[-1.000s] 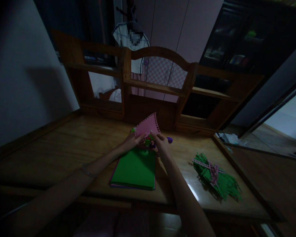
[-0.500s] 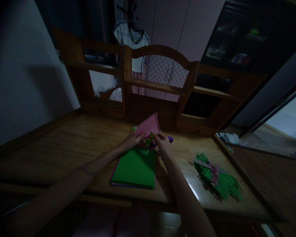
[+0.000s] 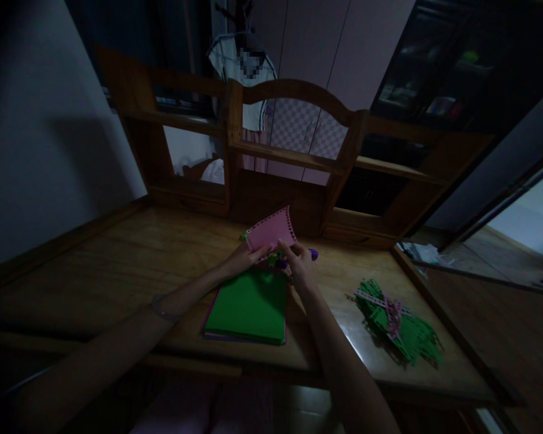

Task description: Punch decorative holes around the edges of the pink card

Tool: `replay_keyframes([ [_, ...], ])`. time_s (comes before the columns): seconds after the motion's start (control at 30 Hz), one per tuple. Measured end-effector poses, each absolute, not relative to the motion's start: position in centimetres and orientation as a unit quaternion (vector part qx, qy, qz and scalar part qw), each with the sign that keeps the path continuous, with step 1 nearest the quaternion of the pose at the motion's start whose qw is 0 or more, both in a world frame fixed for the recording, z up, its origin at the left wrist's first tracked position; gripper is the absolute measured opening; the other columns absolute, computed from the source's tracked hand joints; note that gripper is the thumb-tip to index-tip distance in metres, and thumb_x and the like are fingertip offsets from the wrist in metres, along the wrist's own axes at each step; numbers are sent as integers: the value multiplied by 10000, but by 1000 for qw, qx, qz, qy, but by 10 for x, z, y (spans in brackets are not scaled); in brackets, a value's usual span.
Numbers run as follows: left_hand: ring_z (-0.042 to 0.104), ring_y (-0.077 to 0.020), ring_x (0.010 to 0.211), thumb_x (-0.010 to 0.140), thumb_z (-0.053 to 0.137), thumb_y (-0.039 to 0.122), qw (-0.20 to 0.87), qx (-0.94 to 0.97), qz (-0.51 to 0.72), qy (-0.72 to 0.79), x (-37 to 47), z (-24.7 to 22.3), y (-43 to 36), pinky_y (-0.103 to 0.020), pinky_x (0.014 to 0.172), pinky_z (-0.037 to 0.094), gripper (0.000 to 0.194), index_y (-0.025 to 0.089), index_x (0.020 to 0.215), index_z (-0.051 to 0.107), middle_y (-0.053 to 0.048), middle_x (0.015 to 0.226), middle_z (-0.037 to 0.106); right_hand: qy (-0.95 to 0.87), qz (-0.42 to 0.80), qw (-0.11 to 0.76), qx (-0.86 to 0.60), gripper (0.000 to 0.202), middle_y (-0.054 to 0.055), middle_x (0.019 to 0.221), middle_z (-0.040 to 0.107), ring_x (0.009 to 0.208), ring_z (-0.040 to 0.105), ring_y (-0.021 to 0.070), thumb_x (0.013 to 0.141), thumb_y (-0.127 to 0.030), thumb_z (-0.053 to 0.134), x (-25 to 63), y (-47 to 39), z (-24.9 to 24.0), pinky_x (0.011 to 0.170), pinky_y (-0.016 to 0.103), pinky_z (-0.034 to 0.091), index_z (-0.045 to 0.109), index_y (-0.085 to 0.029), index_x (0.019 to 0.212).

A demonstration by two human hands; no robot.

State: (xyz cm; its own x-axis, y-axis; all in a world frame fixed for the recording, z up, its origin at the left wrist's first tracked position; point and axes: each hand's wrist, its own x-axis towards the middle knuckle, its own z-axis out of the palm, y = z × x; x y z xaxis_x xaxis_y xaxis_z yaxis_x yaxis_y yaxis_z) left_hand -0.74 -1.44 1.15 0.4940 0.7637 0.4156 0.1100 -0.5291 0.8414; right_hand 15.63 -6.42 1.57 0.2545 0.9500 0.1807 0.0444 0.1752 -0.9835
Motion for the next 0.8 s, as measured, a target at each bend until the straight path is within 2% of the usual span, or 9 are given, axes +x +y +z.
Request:
replay_keyframes([
  [0.13,647,-223,894,869,464,446,415,761,413,279,-6,10,-13,-328,807,512,405,124,1008,668,-82,954,707,-481,376,589,-530,425,49,823,690,674,611,183,661,-573,680,157,-63,15,554,263,437,686,-198,862],
  [0.33,610,-219,1029,844,518,399,409,738,470,257,-1,5,-11,-346,918,478,397,130,1121,614,-105,1132,657,-493,368,592,-521,408,46,836,686,671,596,162,675,-546,686,154,-64,21,587,259,442,689,-194,882],
  [0.47,645,-232,940,845,512,421,392,736,465,297,-2,4,-9,-367,874,503,376,133,1043,651,-95,1015,700,-502,355,583,-530,398,27,734,654,610,564,145,678,-572,669,150,-68,27,526,240,402,668,-190,786],
  [0.53,639,-238,967,838,522,413,373,730,480,311,-3,4,-7,-375,898,494,352,140,1011,664,-89,1004,704,-503,349,583,-533,414,13,665,623,566,539,139,671,-602,656,149,-68,29,484,238,369,639,-191,725],
  [0.67,608,-226,1053,838,520,380,355,714,507,329,-3,5,-2,-358,961,462,318,155,998,677,-76,1059,694,-498,338,591,-537,453,-4,592,576,510,497,133,677,-642,623,153,-66,28,454,246,337,639,-197,762],
  [0.8,622,-222,1026,827,534,380,355,693,519,352,-5,6,1,-340,933,482,322,147,994,680,-80,1052,697,-491,306,607,-546,485,-17,532,526,475,466,127,705,-677,568,161,-66,25,451,254,328,631,-199,763],
])
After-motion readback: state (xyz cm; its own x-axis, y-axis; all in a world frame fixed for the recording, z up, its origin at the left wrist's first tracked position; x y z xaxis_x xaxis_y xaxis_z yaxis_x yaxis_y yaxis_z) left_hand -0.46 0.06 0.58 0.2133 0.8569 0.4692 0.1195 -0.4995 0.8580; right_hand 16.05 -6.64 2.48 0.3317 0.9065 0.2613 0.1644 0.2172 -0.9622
